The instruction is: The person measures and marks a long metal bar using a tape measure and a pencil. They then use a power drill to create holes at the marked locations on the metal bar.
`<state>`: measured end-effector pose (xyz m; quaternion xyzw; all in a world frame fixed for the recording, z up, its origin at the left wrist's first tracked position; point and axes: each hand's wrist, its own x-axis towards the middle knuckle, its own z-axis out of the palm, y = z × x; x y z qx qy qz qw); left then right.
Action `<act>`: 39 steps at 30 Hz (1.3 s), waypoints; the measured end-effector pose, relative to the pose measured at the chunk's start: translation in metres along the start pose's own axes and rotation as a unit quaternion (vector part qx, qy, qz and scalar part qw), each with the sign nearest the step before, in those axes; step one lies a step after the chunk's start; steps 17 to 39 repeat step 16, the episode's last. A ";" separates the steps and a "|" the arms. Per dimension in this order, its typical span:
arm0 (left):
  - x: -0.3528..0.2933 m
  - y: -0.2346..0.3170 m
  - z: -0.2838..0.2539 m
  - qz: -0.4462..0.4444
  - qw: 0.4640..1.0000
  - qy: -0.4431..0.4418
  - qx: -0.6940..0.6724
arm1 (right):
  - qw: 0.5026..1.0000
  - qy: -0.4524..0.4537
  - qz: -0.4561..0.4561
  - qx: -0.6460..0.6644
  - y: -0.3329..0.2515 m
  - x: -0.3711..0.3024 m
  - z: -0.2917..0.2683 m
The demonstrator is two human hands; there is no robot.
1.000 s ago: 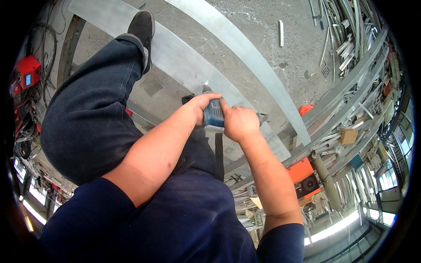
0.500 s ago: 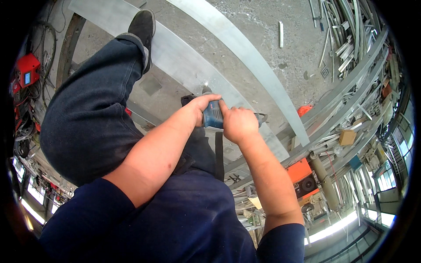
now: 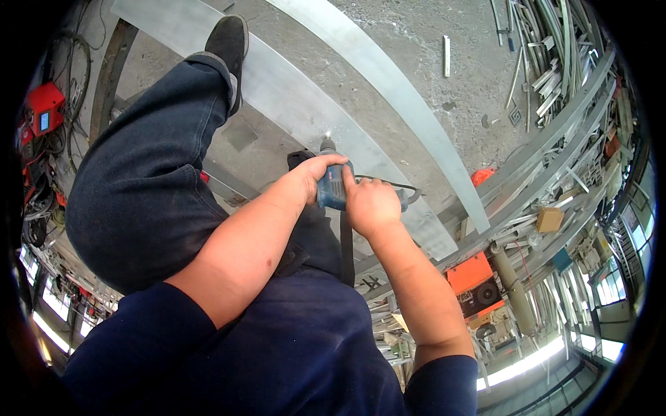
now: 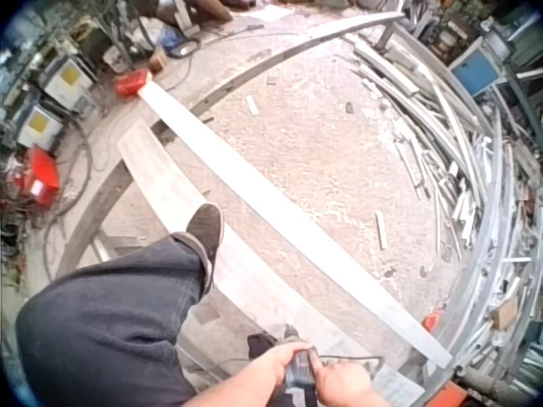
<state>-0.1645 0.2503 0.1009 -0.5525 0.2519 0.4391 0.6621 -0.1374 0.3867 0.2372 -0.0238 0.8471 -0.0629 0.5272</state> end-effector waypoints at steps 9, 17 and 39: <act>0.004 -0.007 0.004 0.020 0.999 0.028 -0.002 | 1.000 0.017 -0.001 0.014 0.005 -0.004 0.012; 0.023 -0.004 -0.003 0.006 1.000 0.004 -0.003 | 1.000 0.003 -0.002 0.008 0.008 -0.001 0.002; 0.023 -0.004 -0.003 0.006 1.000 0.004 -0.003 | 1.000 0.003 -0.002 0.008 0.008 -0.001 0.002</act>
